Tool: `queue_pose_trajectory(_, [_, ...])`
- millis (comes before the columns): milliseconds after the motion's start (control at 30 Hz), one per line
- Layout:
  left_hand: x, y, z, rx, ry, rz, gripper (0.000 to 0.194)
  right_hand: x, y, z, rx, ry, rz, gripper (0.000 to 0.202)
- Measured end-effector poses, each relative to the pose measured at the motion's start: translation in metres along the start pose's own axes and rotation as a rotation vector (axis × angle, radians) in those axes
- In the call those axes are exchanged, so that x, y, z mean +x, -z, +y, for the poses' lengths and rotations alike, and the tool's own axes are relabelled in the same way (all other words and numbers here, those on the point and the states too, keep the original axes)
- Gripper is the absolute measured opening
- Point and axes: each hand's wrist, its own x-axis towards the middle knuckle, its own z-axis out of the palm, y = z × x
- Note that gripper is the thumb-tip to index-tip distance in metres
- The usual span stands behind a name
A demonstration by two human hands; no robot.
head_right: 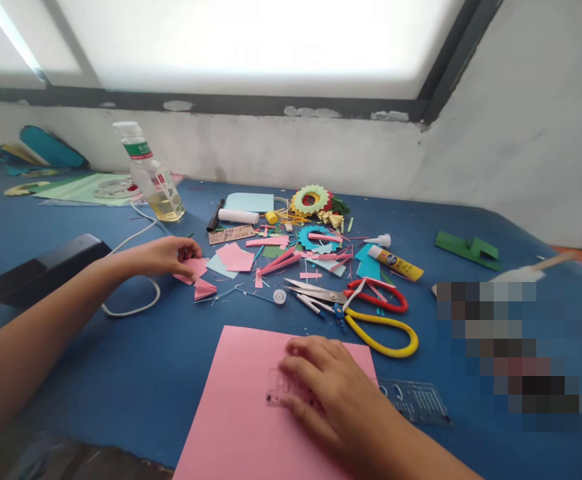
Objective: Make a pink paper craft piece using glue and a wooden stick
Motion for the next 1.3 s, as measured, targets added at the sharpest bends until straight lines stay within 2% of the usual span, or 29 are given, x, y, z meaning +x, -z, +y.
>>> queue_pose_trajectory(133, [-0.001,0.0,-0.002,-0.012,-0.024,-0.007,0.038,0.0,-0.001,0.0,0.031,-0.021,0.009,0.027])
queue_pose_trajectory(500, [-0.011,0.002,0.006,-0.074,-0.033,-0.006,0.034,0.0,-0.004,0.002,0.075,-0.011,0.072,0.022])
queue_pose_trajectory(600, [-0.011,0.007,0.002,-0.117,-0.039,0.04,0.035,0.0,-0.004,0.002,0.091,-0.015,0.072,0.022])
queue_pose_trajectory(700, [-0.013,0.019,-0.002,-0.198,-0.053,0.133,0.032,0.0,-0.004,0.003,0.103,-0.009,0.083,0.022])
queue_pose_trajectory(800, [-0.025,0.025,0.014,-0.318,-0.107,0.177,0.029,0.001,-0.004,0.003,0.119,-0.005,0.091,0.021])
queue_pose_trajectory(900, [-0.045,0.008,0.057,-0.417,-0.214,0.077,0.032,0.002,-0.003,0.002,0.138,-0.016,0.101,0.02])
queue_pose_trajectory(933, [-0.051,-0.004,0.073,-0.437,-0.267,-0.014,0.032,0.002,-0.002,0.002,0.138,-0.017,0.1,0.019])
queue_pose_trajectory(1000, [-0.06,-0.032,0.1,-0.394,-0.436,-0.292,0.028,0.003,0.001,0.003,0.125,-0.013,0.08,0.02])
queue_pose_trajectory(1033, [-0.062,-0.046,0.11,-0.301,-0.528,-0.33,0.026,0.003,0.003,0.004,0.117,-0.007,0.063,0.022])
queue_pose_trajectory(1100, [-0.063,-0.067,0.121,-0.115,-0.648,-0.255,0.021,0.002,0.007,0.007,0.118,0.007,0.032,0.025])
queue_pose_trajectory(1167, [-0.061,-0.076,0.121,0.0,-0.699,-0.142,0.029,0.001,0.011,0.011,0.136,0.016,0.026,0.023])
queue_pose_trajectory(1233, [-0.057,-0.072,0.117,0.042,-0.667,-0.069,0.041,-0.001,0.014,0.015,0.157,0.029,0.031,0.019])
queue_pose_trajectory(1300, [-0.049,-0.057,0.111,0.053,-0.563,-0.028,0.043,-0.001,0.018,0.018,0.161,0.041,0.038,0.016])
